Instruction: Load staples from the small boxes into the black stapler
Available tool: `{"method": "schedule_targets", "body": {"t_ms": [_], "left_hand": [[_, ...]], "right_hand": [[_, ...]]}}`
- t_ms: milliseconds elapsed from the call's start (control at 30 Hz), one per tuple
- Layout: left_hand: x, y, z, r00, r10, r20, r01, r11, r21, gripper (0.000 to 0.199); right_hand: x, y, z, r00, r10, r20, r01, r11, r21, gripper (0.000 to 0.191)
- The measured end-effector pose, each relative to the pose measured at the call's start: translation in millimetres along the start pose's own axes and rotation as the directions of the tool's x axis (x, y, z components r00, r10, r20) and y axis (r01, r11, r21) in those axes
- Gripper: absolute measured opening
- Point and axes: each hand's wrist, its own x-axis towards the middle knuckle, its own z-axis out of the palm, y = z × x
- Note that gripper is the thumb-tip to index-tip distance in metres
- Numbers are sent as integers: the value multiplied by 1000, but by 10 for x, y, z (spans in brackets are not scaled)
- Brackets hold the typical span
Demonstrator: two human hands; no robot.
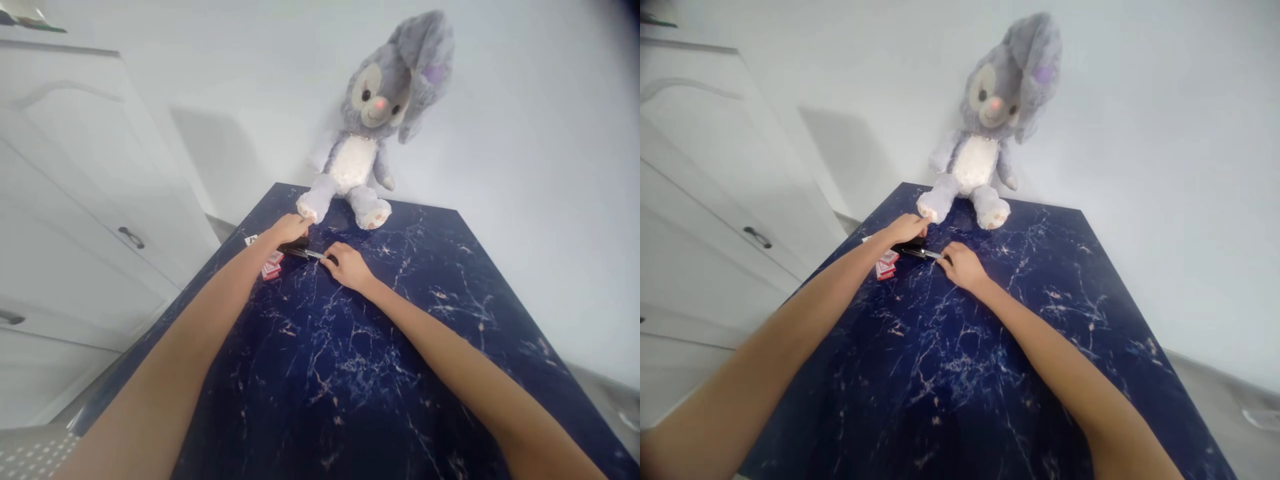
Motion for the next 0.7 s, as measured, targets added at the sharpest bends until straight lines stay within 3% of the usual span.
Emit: {"method": "schedule_targets", "body": {"t_ms": [100,233,300,367,433,533,700], "left_hand": [[-100,71,-52,998,36,-48,-36,999,12,51],[-396,144,-205,970,75,-230,-68,997,41,43],[-630,137,-249,932,93,-350,-75,995,65,43],[-892,90,-229,861,157,-484,-109,986,127,38],[-1130,6,-143,831,235,-505,-136,965,224,34],[-1349,-145,51,843,242,-480,-104,949,297,37],[-1382,-291,268,859,222,-462,-76,947,313,41]], "right_hand": [[7,-106,-16,998,68,4,-68,997,-35,15],[151,-330,69,995,98,-24,-99,994,-42,18],[234,-411,128,996,85,-3,-85,996,-39,17],[290,-446,172,996,89,21,-88,995,-39,14],[306,-439,193,995,97,31,-96,995,-35,11],[263,-405,189,994,101,30,-101,995,-19,10],[124,-364,115,994,113,-8,-113,994,12,13]]}}
